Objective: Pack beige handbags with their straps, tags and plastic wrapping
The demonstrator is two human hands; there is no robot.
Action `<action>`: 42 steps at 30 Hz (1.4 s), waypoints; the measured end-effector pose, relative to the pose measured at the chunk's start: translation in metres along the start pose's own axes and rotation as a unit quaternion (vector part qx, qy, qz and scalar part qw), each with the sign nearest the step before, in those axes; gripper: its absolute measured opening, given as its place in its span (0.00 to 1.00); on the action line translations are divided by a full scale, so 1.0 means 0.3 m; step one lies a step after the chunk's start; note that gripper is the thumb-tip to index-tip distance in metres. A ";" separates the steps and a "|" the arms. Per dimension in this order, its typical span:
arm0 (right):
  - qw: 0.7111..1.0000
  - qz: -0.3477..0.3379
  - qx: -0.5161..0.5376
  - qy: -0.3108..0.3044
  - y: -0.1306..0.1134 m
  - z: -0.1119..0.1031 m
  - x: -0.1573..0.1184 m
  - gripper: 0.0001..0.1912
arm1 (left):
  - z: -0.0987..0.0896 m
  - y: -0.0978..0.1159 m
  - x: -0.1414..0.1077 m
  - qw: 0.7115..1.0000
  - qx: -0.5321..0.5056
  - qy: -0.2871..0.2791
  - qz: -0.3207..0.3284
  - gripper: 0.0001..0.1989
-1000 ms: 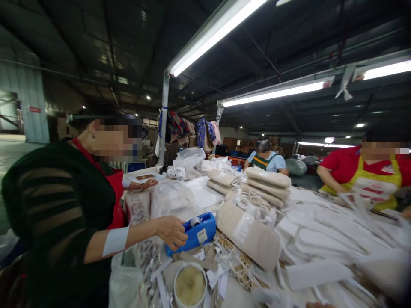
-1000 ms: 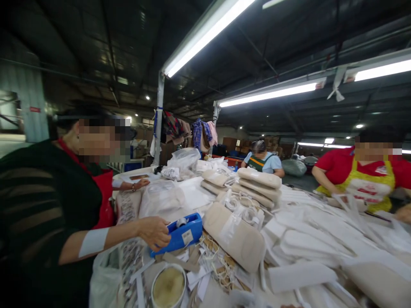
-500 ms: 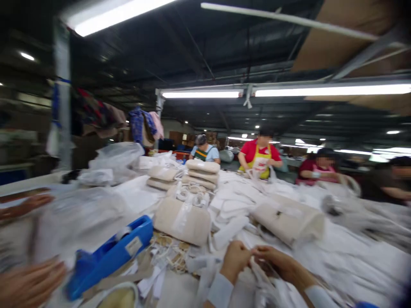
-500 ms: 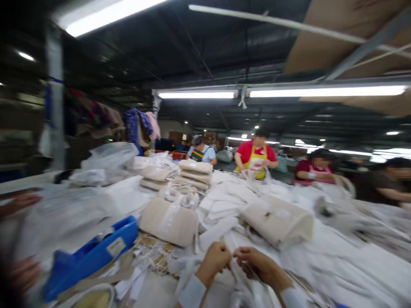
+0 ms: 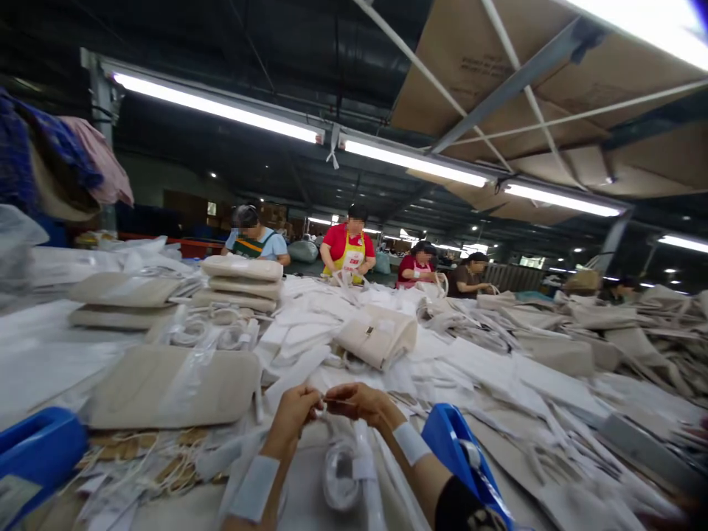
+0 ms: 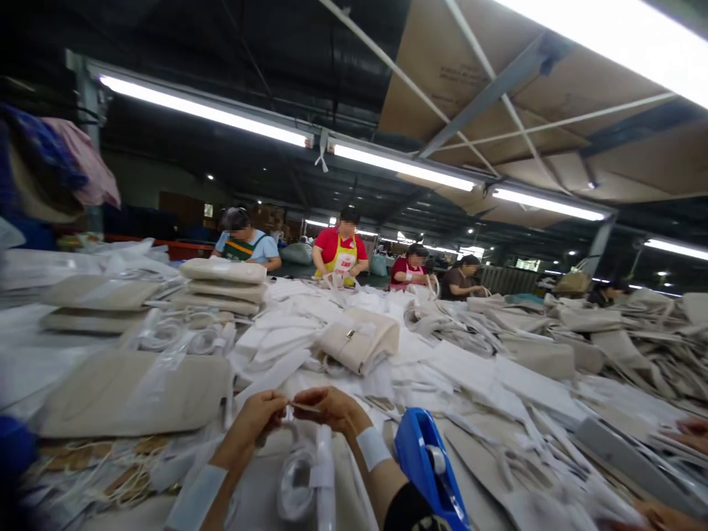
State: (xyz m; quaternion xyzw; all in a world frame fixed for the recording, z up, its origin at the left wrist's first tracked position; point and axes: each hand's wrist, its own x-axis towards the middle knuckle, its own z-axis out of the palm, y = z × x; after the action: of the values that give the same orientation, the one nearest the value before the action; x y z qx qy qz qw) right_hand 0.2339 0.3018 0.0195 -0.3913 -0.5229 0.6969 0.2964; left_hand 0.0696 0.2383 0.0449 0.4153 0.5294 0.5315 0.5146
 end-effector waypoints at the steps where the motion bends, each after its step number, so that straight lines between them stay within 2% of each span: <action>1: 1.000 0.001 -0.008 0.002 0.008 -0.002 -0.002 0.06 | -0.002 0.002 -0.004 1.000 -0.009 0.006 0.000 0.10; 10: 0.996 0.024 -0.084 0.004 0.046 -0.016 0.026 0.12 | -0.022 -0.011 -0.007 0.995 -0.055 0.064 -0.050 0.06; 15: 0.990 0.021 -0.143 0.002 0.039 0.004 0.042 0.12 | -0.020 -0.009 -0.007 0.993 -0.060 0.070 -0.068 0.09; 23: 0.975 0.027 -0.221 -0.024 -0.023 0.033 0.049 0.12 | -0.021 -0.020 -0.007 0.995 -0.053 0.076 -0.041 0.06; 27: 0.967 0.023 -0.250 -0.031 -0.055 0.050 0.040 0.14 | -0.020 -0.019 -0.006 0.996 -0.032 0.084 -0.026 0.08; 32: 0.957 0.023 -0.284 -0.045 -0.080 0.060 0.036 0.15 | -0.020 -0.021 0.006 0.995 0.039 0.094 -0.013 0.10; 36: 0.944 0.034 -0.323 -0.059 -0.101 0.062 0.052 0.13 | -0.021 -0.017 0.004 0.983 0.153 0.102 0.022 0.12; 38: 0.937 0.037 -0.342 -0.061 -0.106 0.064 0.061 0.13 | -0.015 -0.008 -0.011 0.965 0.227 0.113 0.061 0.12; 42: 0.934 0.010 -0.355 -0.046 -0.095 0.065 0.059 0.14 | 0.010 0.013 -0.052 0.911 0.353 0.140 0.160 0.12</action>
State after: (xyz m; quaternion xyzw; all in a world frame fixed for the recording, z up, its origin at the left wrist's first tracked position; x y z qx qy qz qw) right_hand 0.2082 0.3146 0.0456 -0.4433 -0.7453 0.4864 0.1071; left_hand 0.0741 0.2236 0.0506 0.5700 0.6758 0.4380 0.1629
